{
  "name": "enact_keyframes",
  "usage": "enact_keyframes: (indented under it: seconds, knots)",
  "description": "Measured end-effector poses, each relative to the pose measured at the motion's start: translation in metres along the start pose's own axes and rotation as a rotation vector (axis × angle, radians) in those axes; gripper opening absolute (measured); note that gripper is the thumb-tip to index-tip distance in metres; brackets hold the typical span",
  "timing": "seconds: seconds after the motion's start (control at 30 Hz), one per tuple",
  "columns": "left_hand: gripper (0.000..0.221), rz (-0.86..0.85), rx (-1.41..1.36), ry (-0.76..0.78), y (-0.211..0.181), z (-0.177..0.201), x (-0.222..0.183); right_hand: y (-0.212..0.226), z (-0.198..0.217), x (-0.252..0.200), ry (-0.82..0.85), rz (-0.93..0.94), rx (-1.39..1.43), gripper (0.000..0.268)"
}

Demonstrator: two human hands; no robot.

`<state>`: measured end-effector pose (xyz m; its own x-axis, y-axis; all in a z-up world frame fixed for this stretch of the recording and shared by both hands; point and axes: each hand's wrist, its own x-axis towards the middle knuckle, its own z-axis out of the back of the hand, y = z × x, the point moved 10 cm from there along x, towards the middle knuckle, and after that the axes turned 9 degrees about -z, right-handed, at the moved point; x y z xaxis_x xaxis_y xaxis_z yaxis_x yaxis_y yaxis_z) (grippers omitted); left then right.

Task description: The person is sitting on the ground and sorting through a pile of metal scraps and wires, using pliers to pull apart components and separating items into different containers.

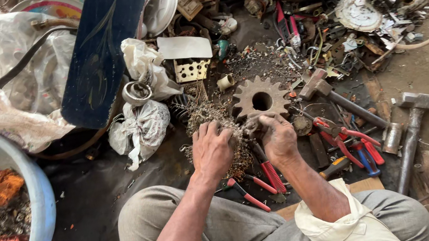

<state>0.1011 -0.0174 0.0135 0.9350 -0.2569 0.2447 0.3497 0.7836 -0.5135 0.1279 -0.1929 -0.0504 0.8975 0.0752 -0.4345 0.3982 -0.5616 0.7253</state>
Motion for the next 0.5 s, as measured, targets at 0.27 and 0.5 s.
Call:
enact_keyframes:
  seconds: [0.27, 0.5]
  knots:
    - [0.019, -0.032, 0.084, 0.119, 0.008, -0.01, -0.006, 0.058, 0.058, 0.012, -0.188, 0.112, 0.229, 0.011]
    - [0.032, -0.047, -0.069, -0.001, -0.013, 0.013, -0.005, 0.071, 0.051, 0.012, -0.141, 0.034, 0.233, 0.012]
